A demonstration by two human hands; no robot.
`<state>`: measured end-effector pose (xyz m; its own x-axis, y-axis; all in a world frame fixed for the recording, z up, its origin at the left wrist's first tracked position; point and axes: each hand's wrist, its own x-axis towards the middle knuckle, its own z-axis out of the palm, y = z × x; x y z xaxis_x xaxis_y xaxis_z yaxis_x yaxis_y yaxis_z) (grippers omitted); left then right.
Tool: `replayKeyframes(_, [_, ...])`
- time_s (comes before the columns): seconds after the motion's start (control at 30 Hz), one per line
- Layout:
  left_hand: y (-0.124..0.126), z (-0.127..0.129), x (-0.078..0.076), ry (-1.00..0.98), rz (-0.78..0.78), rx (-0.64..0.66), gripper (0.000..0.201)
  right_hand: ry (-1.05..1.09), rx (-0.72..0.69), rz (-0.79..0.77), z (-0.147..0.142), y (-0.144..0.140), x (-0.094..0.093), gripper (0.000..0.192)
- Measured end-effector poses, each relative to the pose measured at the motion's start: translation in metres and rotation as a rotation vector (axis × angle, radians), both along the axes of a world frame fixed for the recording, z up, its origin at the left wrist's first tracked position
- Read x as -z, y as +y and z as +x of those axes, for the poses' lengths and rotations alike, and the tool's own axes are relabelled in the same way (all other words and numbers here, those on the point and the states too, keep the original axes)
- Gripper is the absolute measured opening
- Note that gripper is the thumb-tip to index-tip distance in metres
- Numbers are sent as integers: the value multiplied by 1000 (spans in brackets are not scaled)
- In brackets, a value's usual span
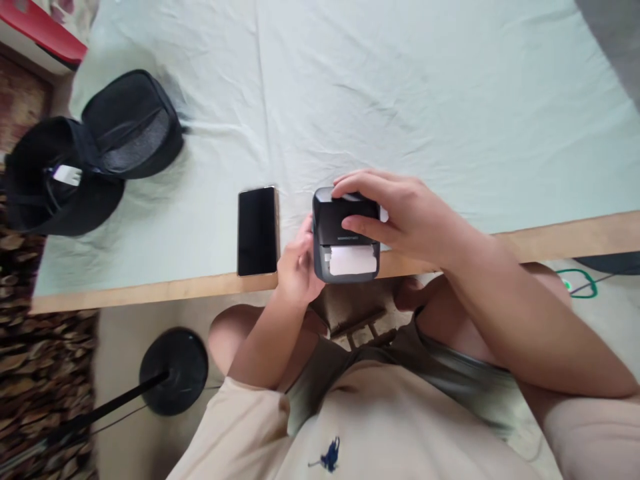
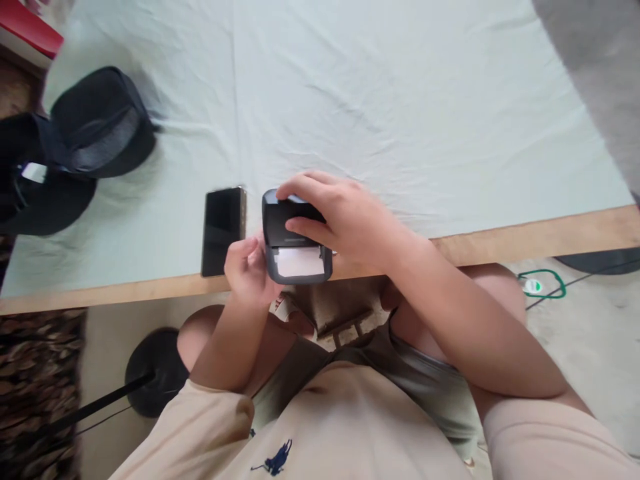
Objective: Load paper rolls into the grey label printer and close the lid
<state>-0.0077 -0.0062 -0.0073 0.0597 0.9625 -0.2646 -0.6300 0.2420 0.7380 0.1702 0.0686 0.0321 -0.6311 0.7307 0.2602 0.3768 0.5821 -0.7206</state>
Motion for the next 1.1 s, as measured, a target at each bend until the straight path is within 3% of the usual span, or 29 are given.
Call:
replayKeyframes(0.17, [1,2,-5,-13,-26,-18,39,-122,38,-26,0,-2,1,26])
replayKeyframes(0.37, [7,8,-2,80,-166,-149,21,7,42,209,6,-9,-1,26])
replayKeyframes(0.7, [8,8,1,95,-206,-186,25,-23,-12,212,13,-15,-3,39])
replayKeyframes(1.1, [10,5,-1,99,-230,-161,24,-52,42,244,10,-17,-8,36])
